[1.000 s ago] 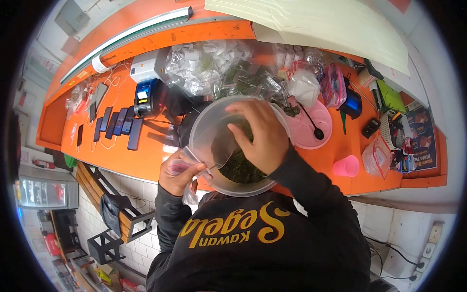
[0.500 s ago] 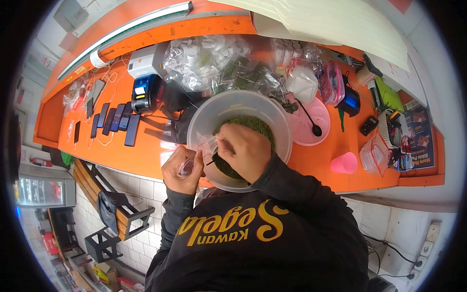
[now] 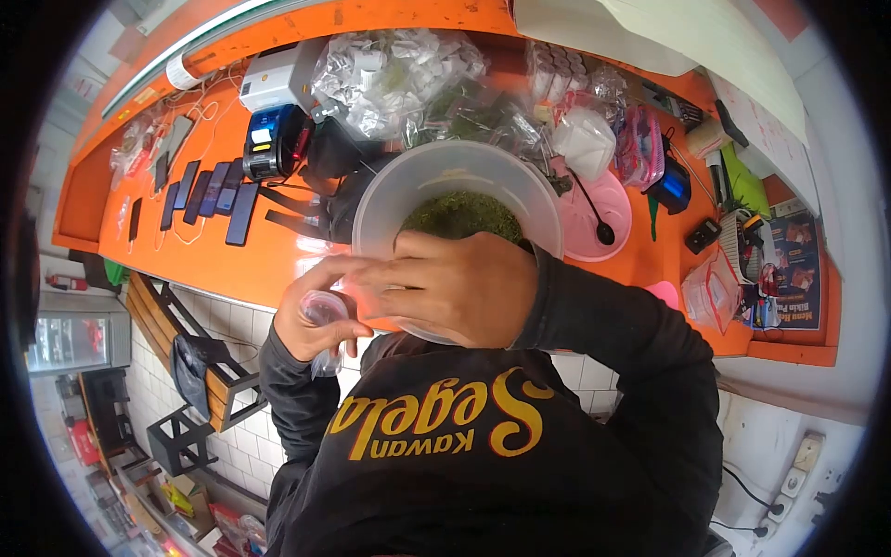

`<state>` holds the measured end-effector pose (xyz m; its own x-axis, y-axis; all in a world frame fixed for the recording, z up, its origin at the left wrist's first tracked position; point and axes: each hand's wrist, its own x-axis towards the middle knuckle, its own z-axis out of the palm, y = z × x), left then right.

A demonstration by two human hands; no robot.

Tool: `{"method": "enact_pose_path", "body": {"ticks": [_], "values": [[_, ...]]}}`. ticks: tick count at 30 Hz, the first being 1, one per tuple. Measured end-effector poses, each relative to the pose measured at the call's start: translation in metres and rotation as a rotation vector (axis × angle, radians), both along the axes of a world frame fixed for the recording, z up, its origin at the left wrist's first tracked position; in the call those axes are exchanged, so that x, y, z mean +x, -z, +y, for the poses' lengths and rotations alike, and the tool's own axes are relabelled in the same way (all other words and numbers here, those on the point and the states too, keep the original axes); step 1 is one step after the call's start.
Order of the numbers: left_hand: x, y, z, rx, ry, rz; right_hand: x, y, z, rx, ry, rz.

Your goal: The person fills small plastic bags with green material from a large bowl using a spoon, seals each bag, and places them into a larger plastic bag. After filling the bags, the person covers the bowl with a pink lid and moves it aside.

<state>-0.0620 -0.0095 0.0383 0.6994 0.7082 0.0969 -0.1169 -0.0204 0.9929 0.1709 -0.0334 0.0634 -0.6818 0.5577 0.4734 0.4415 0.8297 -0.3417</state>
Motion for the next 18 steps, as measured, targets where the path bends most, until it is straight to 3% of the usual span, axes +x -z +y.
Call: {"method": "enact_pose_path", "body": {"ticks": [2,3,5,8,10,11,12,16,18], "values": [[-0.018,0.011,-0.005,-0.268,-0.034,0.168,-0.002,0.004,0.011,-0.184,-0.115,0.206],[-0.020,0.014,-0.007,-0.216,-0.029,0.075,0.001,0.004,0.020,-0.189,-0.116,0.207],[-0.030,0.023,-0.013,-0.216,0.027,0.051,0.010,0.002,0.047,-0.653,0.147,0.001],[-0.039,0.044,-0.020,-0.225,0.176,-0.010,0.011,0.081,0.072,-0.561,0.104,-0.601],[-0.037,0.065,-0.025,0.083,0.290,-0.207,-0.001,0.117,0.071,-0.470,0.070,-0.727],[-0.044,0.059,-0.035,-0.207,0.260,-0.133,-0.012,0.129,0.069,-0.451,0.005,-0.834],[-0.045,0.063,-0.037,-0.213,0.258,-0.133,-0.019,0.139,0.067,-0.430,-0.062,-0.939],[-0.045,0.081,-0.040,-0.058,0.187,-0.299,-0.026,0.157,0.060,-0.407,0.064,-0.775],[-0.048,0.081,-0.044,-0.080,0.014,-0.376,-0.027,0.152,0.068,-1.273,0.285,-0.462]]}}
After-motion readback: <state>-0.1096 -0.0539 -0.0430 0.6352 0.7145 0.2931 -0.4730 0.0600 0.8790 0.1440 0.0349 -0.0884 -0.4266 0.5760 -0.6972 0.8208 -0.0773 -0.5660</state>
